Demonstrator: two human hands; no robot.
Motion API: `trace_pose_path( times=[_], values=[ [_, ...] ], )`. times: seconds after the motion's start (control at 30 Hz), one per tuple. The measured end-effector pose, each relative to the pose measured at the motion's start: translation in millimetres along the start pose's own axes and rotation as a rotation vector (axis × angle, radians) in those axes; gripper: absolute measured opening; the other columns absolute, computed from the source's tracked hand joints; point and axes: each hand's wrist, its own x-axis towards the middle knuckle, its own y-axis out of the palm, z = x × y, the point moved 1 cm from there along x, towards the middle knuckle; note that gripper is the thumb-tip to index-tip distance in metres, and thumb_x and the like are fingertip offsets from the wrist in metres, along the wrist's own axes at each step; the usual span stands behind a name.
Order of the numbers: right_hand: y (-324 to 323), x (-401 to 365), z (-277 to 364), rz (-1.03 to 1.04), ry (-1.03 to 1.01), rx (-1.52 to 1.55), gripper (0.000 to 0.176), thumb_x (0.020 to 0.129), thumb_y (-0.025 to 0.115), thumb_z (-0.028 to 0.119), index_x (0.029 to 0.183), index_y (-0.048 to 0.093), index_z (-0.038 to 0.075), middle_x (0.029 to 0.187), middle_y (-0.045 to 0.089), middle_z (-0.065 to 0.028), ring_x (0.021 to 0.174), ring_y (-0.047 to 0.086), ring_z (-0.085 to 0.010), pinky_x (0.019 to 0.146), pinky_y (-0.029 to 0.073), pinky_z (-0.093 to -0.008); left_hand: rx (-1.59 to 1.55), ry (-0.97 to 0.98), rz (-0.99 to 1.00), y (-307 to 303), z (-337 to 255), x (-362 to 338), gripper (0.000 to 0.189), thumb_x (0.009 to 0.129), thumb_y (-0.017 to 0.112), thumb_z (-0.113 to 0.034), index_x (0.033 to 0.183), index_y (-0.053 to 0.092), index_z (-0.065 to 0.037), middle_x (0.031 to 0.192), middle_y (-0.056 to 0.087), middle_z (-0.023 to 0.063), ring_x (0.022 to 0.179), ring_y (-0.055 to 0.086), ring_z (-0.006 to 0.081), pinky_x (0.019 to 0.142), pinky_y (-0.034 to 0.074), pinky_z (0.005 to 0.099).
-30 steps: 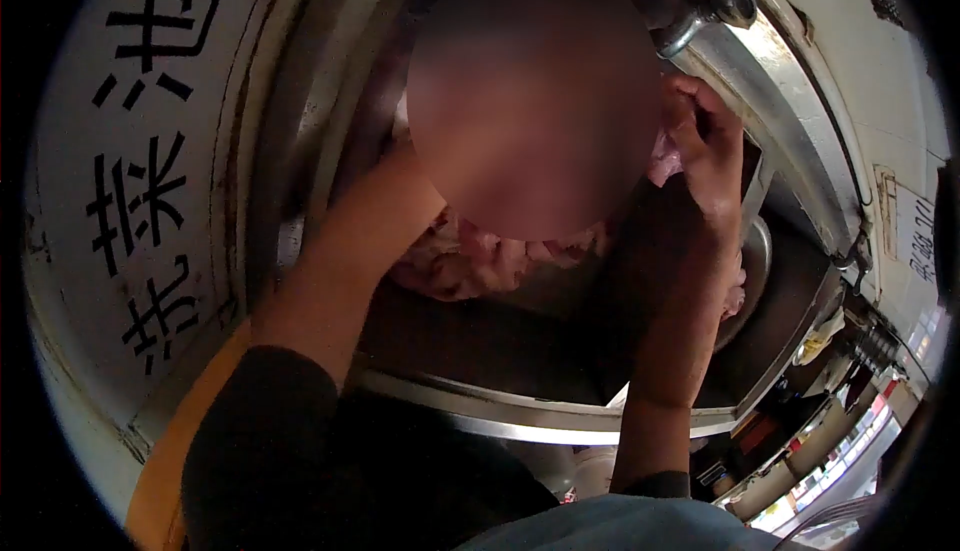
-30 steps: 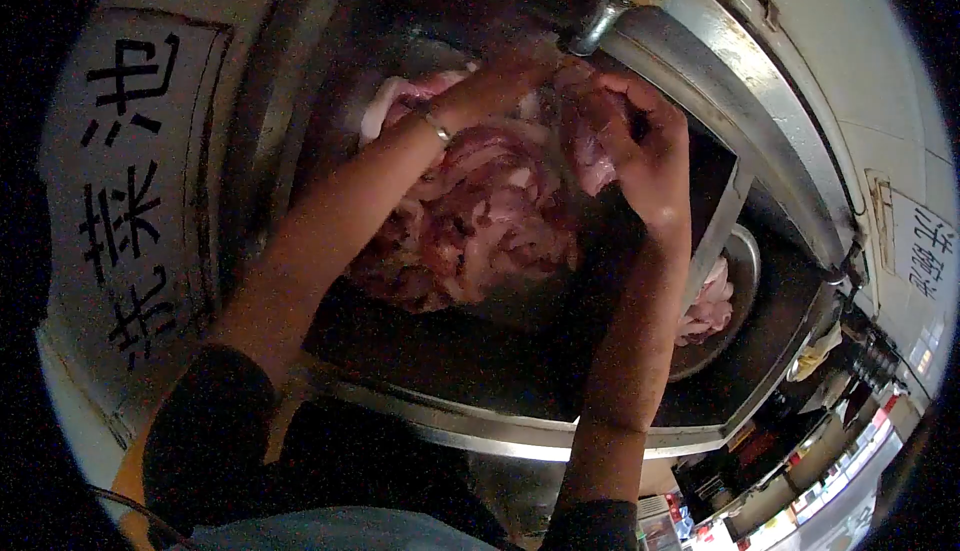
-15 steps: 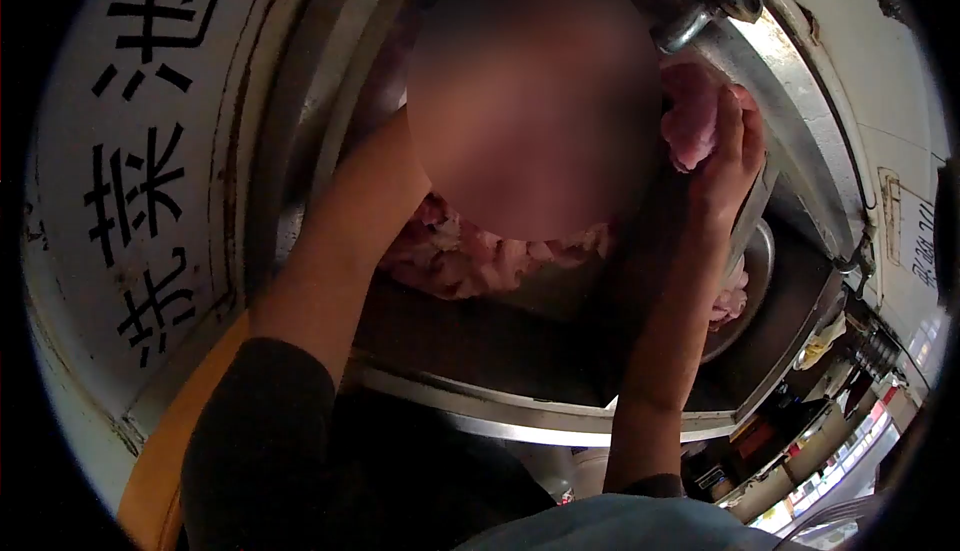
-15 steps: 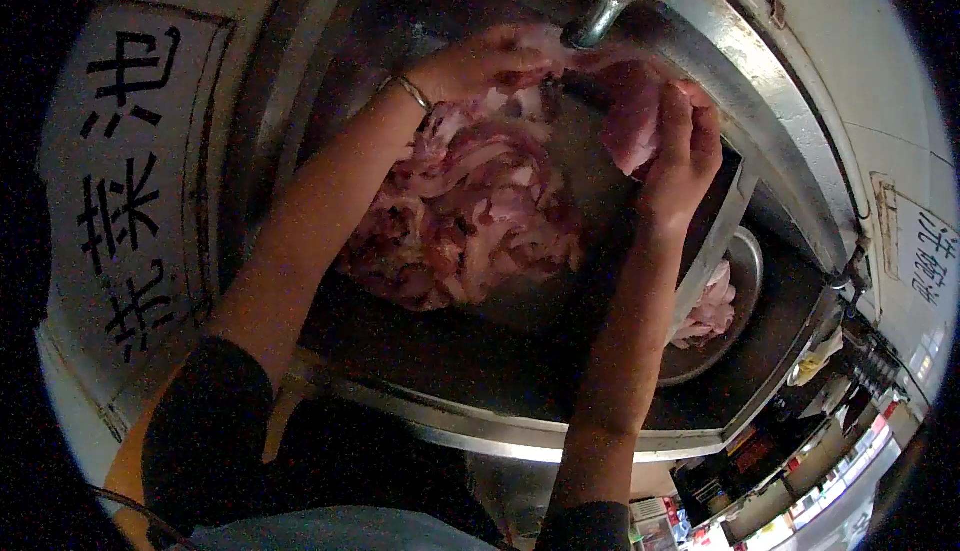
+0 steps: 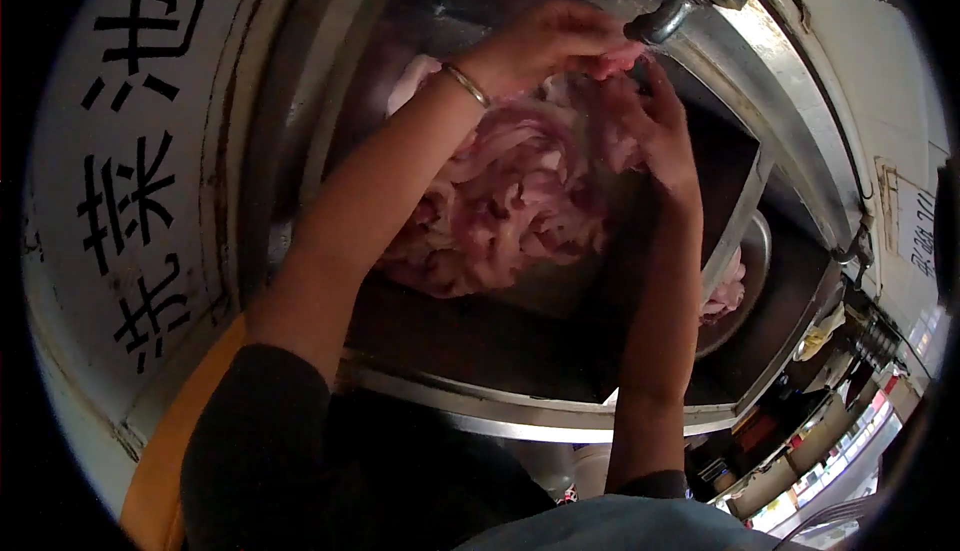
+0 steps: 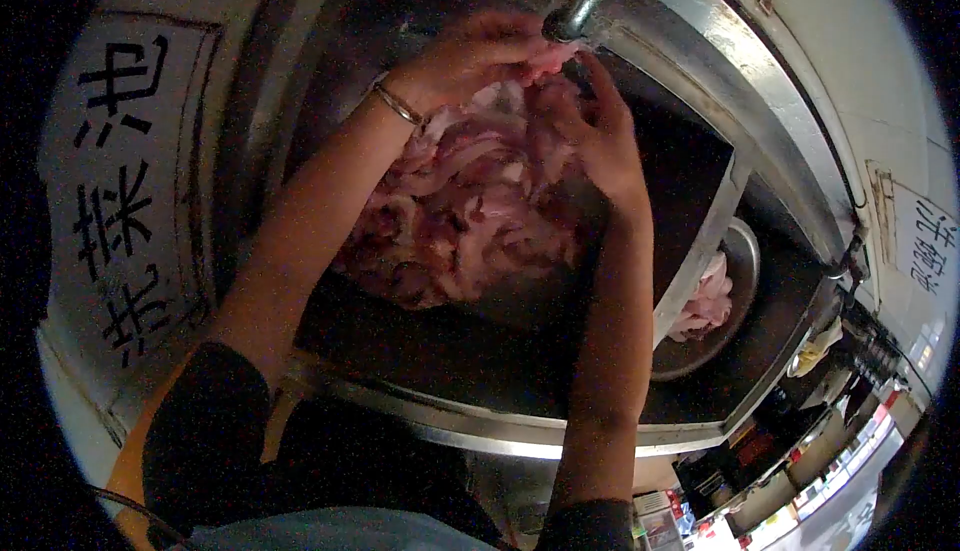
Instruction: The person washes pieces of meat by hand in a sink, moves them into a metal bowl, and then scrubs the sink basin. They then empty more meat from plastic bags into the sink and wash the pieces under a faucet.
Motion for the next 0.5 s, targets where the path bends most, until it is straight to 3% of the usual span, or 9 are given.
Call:
trace_pose_path(
  times=[0.07,0.1,0.2,0.23,0.3,0.37,0.43,0.5],
  values=[
    [10,8,-3,0.113,-0.078,-0.065,0.036,0.081,0.057,0.010,0.114,0.049,-0.001,0.089,0.060,-0.0045,0.079,0.054,-0.0092,0.070,0.044,-0.0222,-0.015,-0.020,0.062,-2,5,2,0.022,0.083,0.059,-0.019,0.099,0.059,-0.004,0.080,0.059,0.0015,0.079,0.054,0.0093,0.069,0.046,0.0238],
    [15,10,-5,0.138,-0.008,0.089,0.034,0.081,0.058,0.012,0.112,0.051,0.000,0.091,0.060,-0.0048,0.080,0.054,-0.0086,0.070,0.044,-0.0221,-0.014,-0.020,0.065,-4,7,0,0.022,0.083,0.059,-0.019,0.099,0.059,-0.004,0.080,0.059,0.0015,0.079,0.054,0.0093,0.069,0.046,0.0238],
    [19,17,-9,0.091,-0.036,0.138,0.031,0.082,0.058,0.012,0.109,0.052,-0.001,0.091,0.060,-0.0058,0.080,0.054,-0.0088,0.071,0.044,-0.0226,-0.212,0.033,0.047,-4,13,-6,0.020,0.083,0.059,-0.019,0.097,0.059,-0.006,0.080,0.058,0.0018,0.078,0.054,0.0090,0.070,0.045,0.0239],
    [19,19,-12,0.092,-0.035,0.138,0.031,0.082,0.058,0.012,0.109,0.052,-0.001,0.091,0.060,-0.0058,0.080,0.054,-0.0088,0.071,0.044,-0.0226,-0.019,0.151,-0.131,5,12,-9,0.024,0.082,0.058,-0.028,0.083,0.058,-0.005,0.075,0.057,0.0014,0.068,0.050,0.0078,0.062,0.043,0.0224],
    [17,21,-17,-0.051,-0.112,0.047,0.031,0.082,0.058,0.013,0.109,0.051,-0.001,0.090,0.060,-0.0068,0.080,0.054,-0.0096,0.071,0.044,-0.0231,0.175,0.267,-0.315,6,13,-9,0.037,0.082,0.056,-0.038,0.069,0.057,-0.004,0.069,0.056,0.0010,0.057,0.046,0.0067,0.054,0.040,0.0208],
    [15,21,-20,-0.074,-0.150,-0.034,0.031,0.082,0.058,0.013,0.109,0.051,-0.002,0.090,0.060,-0.0070,0.080,0.054,-0.0100,0.071,0.044,-0.0232,-0.049,-0.054,-0.372,-3,18,-4,0.032,0.082,0.059,-0.035,0.072,0.055,-0.005,0.067,0.055,0.0004,0.058,0.048,0.0062,0.053,0.039,0.0199],
    [16,19,-15,-0.096,-0.187,-0.115,0.031,0.082,0.058,0.013,0.109,0.052,-0.002,0.090,0.060,-0.0073,0.081,0.054,-0.0105,0.072,0.043,-0.0234,0.047,0.051,-0.272,-2,16,-3,0.028,0.081,0.060,-0.032,0.076,0.055,-0.005,0.067,0.055,0.0004,0.059,0.049,0.0064,0.055,0.040,0.0196],
    [20,14,-3,-0.122,-0.169,0.004,0.028,0.082,0.058,0.014,0.106,0.053,-0.002,0.089,0.061,-0.0061,0.079,0.054,-0.0099,0.070,0.043,-0.0234,0.149,0.153,-0.168,3,8,-6,0.025,0.080,0.062,-0.029,0.080,0.055,-0.004,0.067,0.055,0.0004,0.060,0.050,0.0067,0.057,0.040,0.0194]
  ],
)
